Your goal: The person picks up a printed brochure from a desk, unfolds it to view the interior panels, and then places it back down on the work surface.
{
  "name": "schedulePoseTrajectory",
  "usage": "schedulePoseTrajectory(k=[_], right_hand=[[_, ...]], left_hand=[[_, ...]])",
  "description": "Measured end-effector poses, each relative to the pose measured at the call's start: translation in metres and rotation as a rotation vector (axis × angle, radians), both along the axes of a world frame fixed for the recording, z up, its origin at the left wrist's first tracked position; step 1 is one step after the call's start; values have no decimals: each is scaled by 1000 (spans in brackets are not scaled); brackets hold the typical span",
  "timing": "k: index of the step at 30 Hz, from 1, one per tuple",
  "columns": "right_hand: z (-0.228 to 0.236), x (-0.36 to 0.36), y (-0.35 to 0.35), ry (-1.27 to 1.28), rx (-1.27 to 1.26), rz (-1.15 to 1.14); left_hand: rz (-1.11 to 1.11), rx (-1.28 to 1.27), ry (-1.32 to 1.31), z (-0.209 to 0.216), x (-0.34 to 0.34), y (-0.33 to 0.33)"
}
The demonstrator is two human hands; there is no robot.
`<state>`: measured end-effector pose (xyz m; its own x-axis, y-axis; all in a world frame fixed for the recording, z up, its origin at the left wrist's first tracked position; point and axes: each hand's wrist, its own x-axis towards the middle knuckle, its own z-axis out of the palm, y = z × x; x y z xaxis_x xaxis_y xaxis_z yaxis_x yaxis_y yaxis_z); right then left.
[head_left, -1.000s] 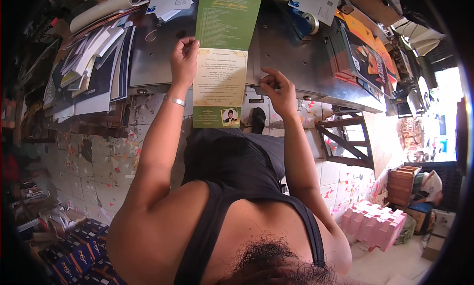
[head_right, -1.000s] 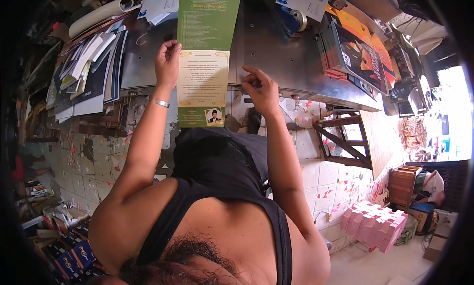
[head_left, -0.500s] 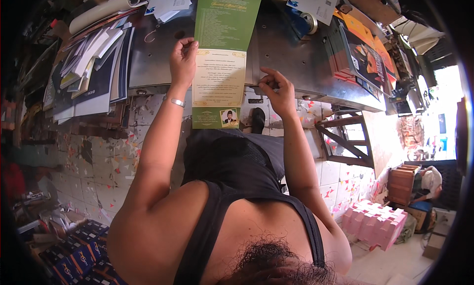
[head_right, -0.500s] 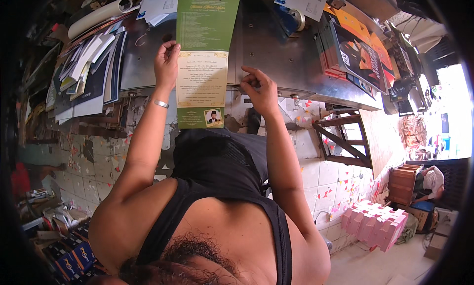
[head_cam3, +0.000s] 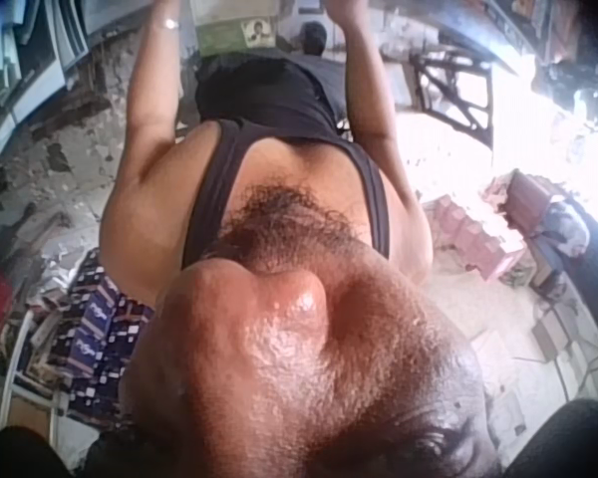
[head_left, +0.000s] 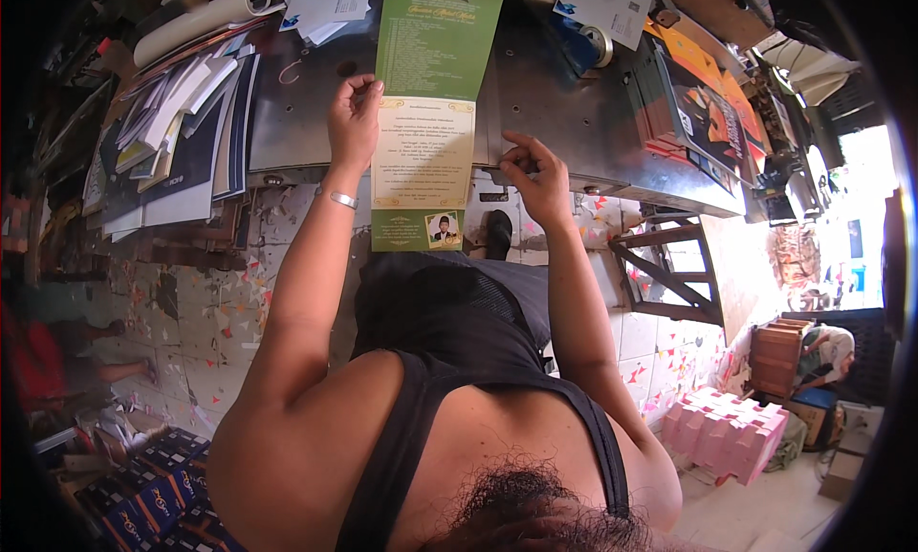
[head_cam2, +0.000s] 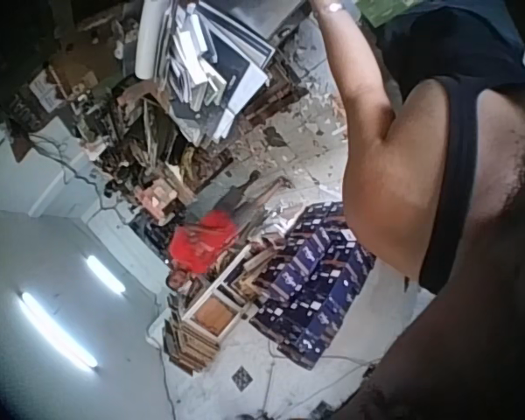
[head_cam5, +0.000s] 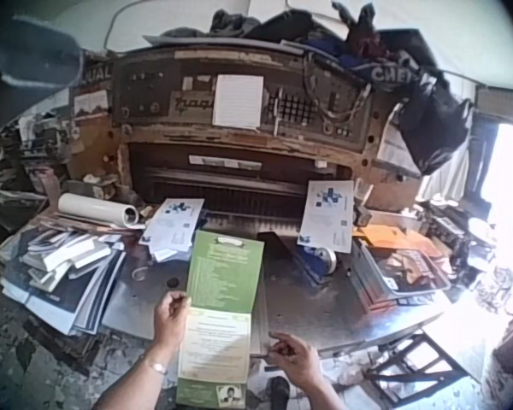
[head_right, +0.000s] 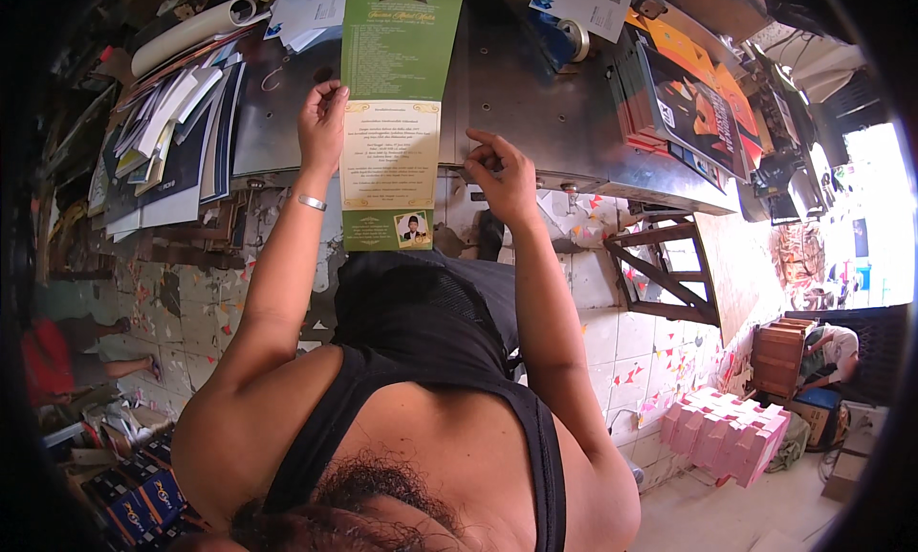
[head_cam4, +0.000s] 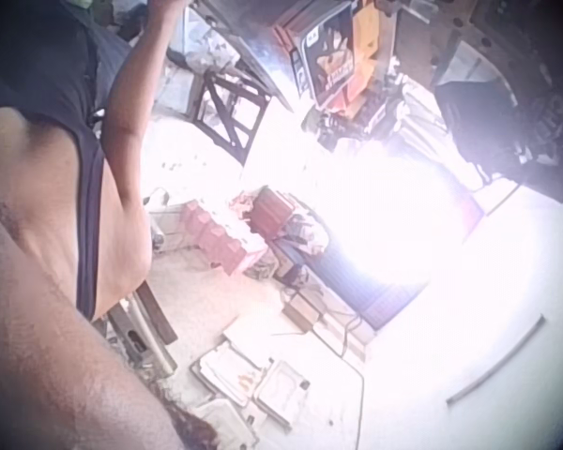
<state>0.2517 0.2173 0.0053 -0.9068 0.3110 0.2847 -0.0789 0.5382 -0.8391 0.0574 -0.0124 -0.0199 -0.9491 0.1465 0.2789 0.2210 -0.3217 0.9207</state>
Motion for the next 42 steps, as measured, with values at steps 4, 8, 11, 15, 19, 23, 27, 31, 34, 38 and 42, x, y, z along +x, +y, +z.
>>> schedulePoseTrajectory(k=[4,8,11,15,19,23,27,31,34,38,42], right_hand=[[-1,0,1,5,-5,7],[-2,-1,1,1,-11,4],[-1,-1,1,-9,-13,2],[0,-1,0,-12,-4,0],[-1,0,1,-5,0,3],[-4,0,1,9,-5,4],[-3,-2,1,17,38,-3],[2,0,-2,18,54,-12],[1,0,1,6,69,1],[5,1,2,-17,74,64],[2,0,3,-28,67,107]], left_hand=[[0,-2,2,2,1,0],[0,-6,8,0,-1,0],[-5,-6,7,-1,-2,-1],[-1,-2,0,-1,-2,0],[-9,0,-9,0,0,0],[-5,-15,9,-3,-1,-2],[35,27,-21,-7,-10,-3],[2,187,-91,-8,-16,-5],[28,198,-96,-7,-15,-4],[74,234,-48,-14,-22,-6],[84,214,-55,-14,-22,-6]])
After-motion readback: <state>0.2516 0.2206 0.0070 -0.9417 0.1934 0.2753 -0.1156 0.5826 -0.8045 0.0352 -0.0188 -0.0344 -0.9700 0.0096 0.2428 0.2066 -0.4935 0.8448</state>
